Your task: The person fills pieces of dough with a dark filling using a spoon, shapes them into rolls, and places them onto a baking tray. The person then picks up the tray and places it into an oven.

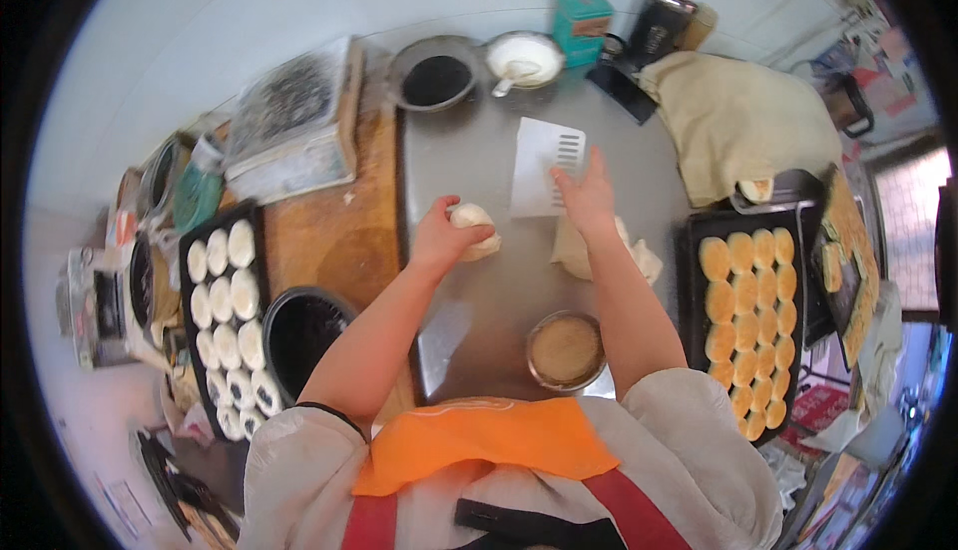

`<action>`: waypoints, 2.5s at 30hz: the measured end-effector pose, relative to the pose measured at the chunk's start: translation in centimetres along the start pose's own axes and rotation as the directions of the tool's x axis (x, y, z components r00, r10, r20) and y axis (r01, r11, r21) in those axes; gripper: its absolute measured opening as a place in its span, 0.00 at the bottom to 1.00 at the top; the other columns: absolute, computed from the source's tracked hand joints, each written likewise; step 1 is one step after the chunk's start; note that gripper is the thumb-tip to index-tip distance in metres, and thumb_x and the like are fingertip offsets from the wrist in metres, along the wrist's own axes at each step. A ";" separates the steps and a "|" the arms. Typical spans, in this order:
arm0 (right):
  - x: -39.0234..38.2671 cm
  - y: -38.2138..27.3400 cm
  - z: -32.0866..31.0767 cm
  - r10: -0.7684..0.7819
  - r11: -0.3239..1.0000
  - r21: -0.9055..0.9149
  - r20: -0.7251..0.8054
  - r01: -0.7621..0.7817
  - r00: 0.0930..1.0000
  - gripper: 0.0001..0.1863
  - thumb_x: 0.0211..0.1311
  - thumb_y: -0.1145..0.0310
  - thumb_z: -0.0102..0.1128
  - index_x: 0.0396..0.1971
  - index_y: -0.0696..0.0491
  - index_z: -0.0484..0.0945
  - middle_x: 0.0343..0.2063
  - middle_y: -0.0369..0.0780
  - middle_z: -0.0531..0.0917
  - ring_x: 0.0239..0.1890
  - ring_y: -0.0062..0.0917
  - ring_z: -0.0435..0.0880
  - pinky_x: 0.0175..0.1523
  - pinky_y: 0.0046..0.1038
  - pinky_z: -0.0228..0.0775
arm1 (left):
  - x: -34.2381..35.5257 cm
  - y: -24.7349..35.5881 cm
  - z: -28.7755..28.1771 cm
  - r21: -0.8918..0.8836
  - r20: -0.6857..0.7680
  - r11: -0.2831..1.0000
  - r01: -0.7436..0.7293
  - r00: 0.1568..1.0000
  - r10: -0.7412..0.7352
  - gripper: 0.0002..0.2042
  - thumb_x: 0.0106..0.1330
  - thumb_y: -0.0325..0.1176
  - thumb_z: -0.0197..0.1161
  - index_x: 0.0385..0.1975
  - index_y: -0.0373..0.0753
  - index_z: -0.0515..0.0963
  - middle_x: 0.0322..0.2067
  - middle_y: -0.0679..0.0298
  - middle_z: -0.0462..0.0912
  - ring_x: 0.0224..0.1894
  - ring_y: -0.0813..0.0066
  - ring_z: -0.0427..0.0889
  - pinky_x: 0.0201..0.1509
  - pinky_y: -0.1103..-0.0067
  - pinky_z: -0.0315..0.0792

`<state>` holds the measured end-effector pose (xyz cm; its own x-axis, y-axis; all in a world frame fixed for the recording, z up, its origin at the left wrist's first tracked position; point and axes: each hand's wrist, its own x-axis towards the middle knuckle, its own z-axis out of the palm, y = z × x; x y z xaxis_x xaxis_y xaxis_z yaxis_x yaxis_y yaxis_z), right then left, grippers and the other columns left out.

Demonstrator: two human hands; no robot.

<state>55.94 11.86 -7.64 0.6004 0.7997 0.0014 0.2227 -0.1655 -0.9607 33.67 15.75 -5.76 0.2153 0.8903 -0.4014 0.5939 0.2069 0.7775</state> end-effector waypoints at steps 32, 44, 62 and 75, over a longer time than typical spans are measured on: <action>-31.3 -20.6 26.4 -0.028 0.854 0.476 0.443 -0.209 0.896 0.23 0.69 0.52 0.56 0.26 0.60 0.80 0.21 0.34 0.79 0.24 0.16 0.73 0.30 0.23 0.67 | -18.3 -17.6 -27.6 -0.698 -0.330 0.645 -0.311 0.939 0.095 0.27 0.75 0.55 0.39 0.53 0.36 0.72 0.43 0.58 0.80 0.41 0.69 0.80 0.48 0.74 0.73; -29.4 -20.6 23.8 -0.182 0.949 0.315 0.476 0.027 0.861 0.15 0.65 0.62 0.62 0.35 0.61 0.80 0.28 0.40 0.84 0.35 0.17 0.80 0.40 0.22 0.72 | -19.2 -13.5 -23.7 -0.650 -0.635 0.568 -0.505 0.772 -0.040 0.20 0.72 0.44 0.55 0.28 0.31 0.80 0.24 0.66 0.81 0.28 0.81 0.74 0.34 0.78 0.70; -28.5 -18.4 16.4 0.177 0.352 -0.531 0.846 0.771 0.502 0.18 0.47 0.62 0.68 0.36 0.56 0.79 0.30 0.49 0.82 0.36 0.45 0.82 0.43 0.43 0.76 | -23.3 -18.0 -30.4 -0.885 -0.412 0.239 -0.401 0.911 0.001 0.18 0.69 0.34 0.59 0.56 0.35 0.72 0.49 0.62 0.80 0.50 0.73 0.80 0.54 0.78 0.72; -27.8 -13.4 24.7 -0.402 0.515 -0.124 0.839 0.848 0.366 0.06 0.51 0.71 0.59 0.21 0.58 0.79 0.23 0.47 0.80 0.29 0.43 0.81 0.35 0.39 0.74 | -18.7 -19.0 -26.8 -0.916 -0.296 0.282 -0.286 0.955 0.009 0.16 0.64 0.31 0.65 0.49 0.31 0.77 0.43 0.61 0.83 0.42 0.77 0.82 0.46 0.80 0.76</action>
<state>17.30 6.09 -1.65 -0.5141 0.8439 0.1535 0.7189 0.5215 -0.4595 -2.43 6.06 -0.07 -0.0186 0.9722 -0.2334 -0.6039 0.1751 0.7776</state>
